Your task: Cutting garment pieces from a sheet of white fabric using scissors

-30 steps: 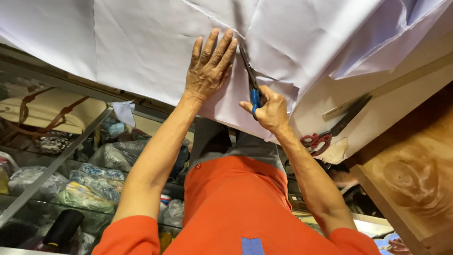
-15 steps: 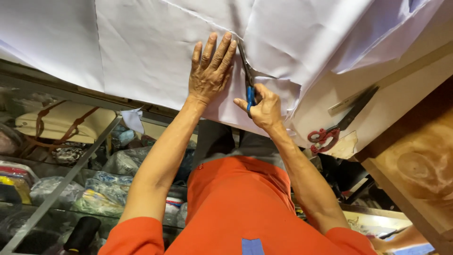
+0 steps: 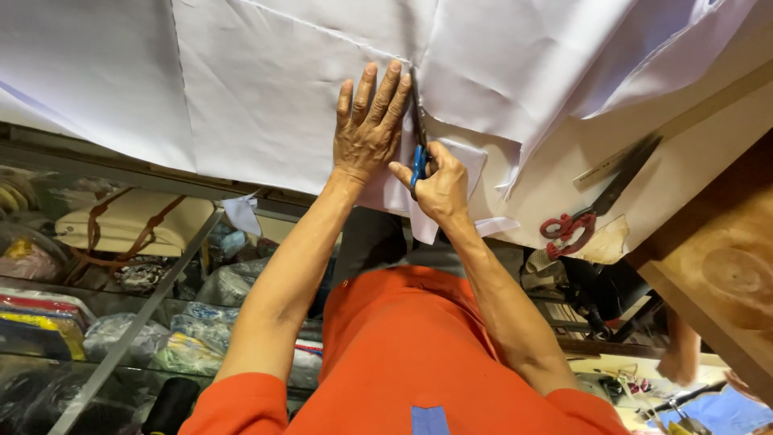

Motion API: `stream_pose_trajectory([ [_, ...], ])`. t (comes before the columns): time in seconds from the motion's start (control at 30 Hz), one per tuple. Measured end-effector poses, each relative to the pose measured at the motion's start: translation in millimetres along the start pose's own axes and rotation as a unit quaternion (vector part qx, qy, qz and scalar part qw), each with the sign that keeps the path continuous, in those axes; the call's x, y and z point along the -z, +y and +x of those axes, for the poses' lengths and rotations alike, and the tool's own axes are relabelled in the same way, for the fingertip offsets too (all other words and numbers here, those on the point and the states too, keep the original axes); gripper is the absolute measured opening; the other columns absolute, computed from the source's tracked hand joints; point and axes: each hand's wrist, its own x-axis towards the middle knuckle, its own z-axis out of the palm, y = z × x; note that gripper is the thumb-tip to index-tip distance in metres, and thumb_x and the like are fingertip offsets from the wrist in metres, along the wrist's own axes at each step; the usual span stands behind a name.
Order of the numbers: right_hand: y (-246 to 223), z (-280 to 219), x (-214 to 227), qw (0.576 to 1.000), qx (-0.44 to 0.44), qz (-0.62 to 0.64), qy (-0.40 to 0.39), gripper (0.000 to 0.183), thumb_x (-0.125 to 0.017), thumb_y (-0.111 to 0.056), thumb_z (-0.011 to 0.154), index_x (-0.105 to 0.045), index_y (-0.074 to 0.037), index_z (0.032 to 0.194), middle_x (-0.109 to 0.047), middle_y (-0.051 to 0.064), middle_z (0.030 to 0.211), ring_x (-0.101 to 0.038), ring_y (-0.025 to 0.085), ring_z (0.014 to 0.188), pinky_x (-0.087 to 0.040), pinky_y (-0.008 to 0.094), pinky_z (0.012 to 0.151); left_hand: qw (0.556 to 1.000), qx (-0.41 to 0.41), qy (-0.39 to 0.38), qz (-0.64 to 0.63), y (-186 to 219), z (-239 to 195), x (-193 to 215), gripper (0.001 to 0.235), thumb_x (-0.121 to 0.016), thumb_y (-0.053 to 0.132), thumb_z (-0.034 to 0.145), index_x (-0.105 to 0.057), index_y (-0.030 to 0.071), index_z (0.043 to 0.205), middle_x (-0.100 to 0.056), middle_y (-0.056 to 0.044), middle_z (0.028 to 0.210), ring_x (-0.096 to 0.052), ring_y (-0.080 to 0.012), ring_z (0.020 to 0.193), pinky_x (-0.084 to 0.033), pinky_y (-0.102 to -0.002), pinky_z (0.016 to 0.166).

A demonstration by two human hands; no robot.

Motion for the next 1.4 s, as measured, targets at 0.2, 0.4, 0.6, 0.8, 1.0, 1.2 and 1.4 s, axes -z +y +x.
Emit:
stream_pose_trajectory([
  [0.2,-17.1,-5.9,-10.1,0.984,-0.029,0.178,-0.002,0.043,-0.089,-0.029,0.083,-0.050,-0.013,0.077,-0.049,-0.004,0.051,-0.050,0.006,0.040,-0.040,0.025,0.042,1.000,0.001,-0.011,0.020,0.1,-0.3,-2.3,0.048,-0.046,0.015,0.113,-0.041,0.016,0.160,-0.040,-0.005,0.163,-0.037,-0.0318,0.150,-0.025,-0.052,0.122],
  [0.4,-23.6,-4.5,-4.1,0.993,-0.037,0.111,-0.007,0.041,-0.090,-0.042,0.080,-0.058,-0.016,0.081,-0.042,-0.009,0.060,-0.035,0.004,0.055,-0.032,0.025,0.051,1.000,0.006,-0.006,0.029,1.1,-1.0,-4.7,0.047,-0.048,0.015,0.113,-0.041,0.019,0.159,-0.041,-0.003,0.162,-0.040,-0.0304,0.148,-0.029,-0.051,0.121],
  [0.6,-26.5,2.7,-9.7,0.997,-0.032,0.064,0.018,0.049,-0.089,-0.048,0.079,-0.051,-0.017,0.076,-0.040,-0.009,0.058,-0.033,0.006,0.054,-0.032,0.028,0.052,1.000,0.008,-0.008,0.019,0.4,-0.7,-3.7,0.045,-0.045,0.022,0.114,-0.044,0.017,0.159,-0.042,-0.003,0.162,-0.037,-0.0302,0.149,-0.026,-0.050,0.122],
  [0.8,-42.7,-1.0,-16.2,0.967,-0.057,0.248,0.006,0.039,-0.086,-0.024,0.085,-0.050,-0.011,0.078,-0.052,-0.001,0.053,-0.054,0.010,0.038,-0.042,0.024,0.035,1.000,0.008,0.006,0.015,0.3,0.3,-4.3,0.047,-0.049,0.036,0.115,-0.045,0.016,0.158,-0.042,-0.004,0.161,-0.037,-0.0310,0.149,-0.025,-0.051,0.122],
  [1.0,-47.0,5.3,-7.8,0.976,-0.032,0.216,0.000,0.040,-0.088,-0.030,0.083,-0.054,-0.010,0.082,-0.056,-0.002,0.057,-0.059,0.010,0.041,-0.047,0.023,0.037,1.000,0.004,-0.017,0.020,-0.7,-2.4,-4.1,0.048,-0.050,0.034,0.116,-0.040,0.017,0.161,-0.039,-0.004,0.164,-0.034,-0.0311,0.150,-0.022,-0.051,0.123],
  [1.2,-41.3,8.3,-14.8,0.969,-0.022,0.246,0.007,0.042,-0.086,-0.026,0.085,-0.047,-0.011,0.078,-0.051,-0.002,0.054,-0.054,0.009,0.039,-0.041,0.023,0.036,1.000,0.007,-0.016,0.004,-0.5,-3.5,-5.8,0.052,-0.048,0.039,0.115,-0.037,0.018,0.161,-0.037,-0.004,0.165,-0.033,-0.0317,0.152,-0.020,-0.052,0.124],
  [1.4,-23.8,12.9,-8.0,0.945,-0.050,0.318,-0.056,0.031,-0.085,-0.017,0.085,-0.057,-0.005,0.088,-0.055,0.005,0.056,-0.055,0.014,0.040,-0.049,0.027,0.035,0.999,0.005,-0.035,-0.005,-1.9,-2.1,-0.9,0.052,-0.037,0.043,0.117,-0.040,0.016,0.161,-0.036,-0.005,0.165,-0.034,-0.0330,0.151,-0.023,-0.053,0.123],
])
